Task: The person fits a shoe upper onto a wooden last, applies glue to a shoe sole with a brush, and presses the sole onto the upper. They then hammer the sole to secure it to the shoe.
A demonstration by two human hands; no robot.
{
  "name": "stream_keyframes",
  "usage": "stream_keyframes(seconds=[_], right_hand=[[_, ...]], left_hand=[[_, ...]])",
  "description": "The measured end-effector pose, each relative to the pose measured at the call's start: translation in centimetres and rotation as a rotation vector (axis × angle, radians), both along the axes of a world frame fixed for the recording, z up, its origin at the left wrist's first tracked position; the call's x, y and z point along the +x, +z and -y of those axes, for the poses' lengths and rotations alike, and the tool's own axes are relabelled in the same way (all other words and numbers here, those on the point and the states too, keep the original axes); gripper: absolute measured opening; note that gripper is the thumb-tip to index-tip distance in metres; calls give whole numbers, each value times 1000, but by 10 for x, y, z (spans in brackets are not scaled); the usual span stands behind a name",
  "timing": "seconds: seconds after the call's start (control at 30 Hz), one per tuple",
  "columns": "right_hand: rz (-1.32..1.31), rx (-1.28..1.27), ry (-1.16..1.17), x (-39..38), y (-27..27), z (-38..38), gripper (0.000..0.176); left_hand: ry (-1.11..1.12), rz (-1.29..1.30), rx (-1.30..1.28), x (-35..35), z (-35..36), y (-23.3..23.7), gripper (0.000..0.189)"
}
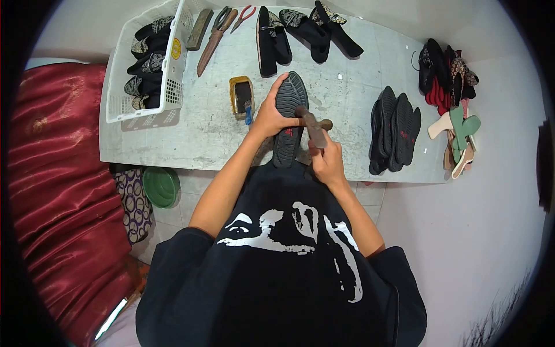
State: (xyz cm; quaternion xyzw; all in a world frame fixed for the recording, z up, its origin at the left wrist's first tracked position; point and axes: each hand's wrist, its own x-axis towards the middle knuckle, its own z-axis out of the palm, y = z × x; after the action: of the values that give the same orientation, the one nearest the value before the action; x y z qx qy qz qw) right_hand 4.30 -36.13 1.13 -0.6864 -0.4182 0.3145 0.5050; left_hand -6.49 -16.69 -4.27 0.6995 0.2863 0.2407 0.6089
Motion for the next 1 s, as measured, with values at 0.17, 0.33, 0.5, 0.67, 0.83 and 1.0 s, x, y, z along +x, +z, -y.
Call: stream_keyframes(seconds=[0.17,0.33,0.5,0.67,0.83,1.0], right_hand=[[16,-36,-23,8,5,0,24],[17,-52,-16,10,3,-3,27],[9,-93,-39,17,7,-17,32],[1,-71,-46,27,11,-41,37],[15,-53,-35,28,14,-53,41],[-50,-39,-41,27,16,-67,42]], left_hand=[[0,17,75,1,1,-1,133],[-10,-9,2,0,1,7,134],[-12,13,-43,0,1,3,136],[-7,23,10,-1,0,2,136],[-23,-4,-3,-1,0,10,135],[-24,31,9,1,1,5,131]])
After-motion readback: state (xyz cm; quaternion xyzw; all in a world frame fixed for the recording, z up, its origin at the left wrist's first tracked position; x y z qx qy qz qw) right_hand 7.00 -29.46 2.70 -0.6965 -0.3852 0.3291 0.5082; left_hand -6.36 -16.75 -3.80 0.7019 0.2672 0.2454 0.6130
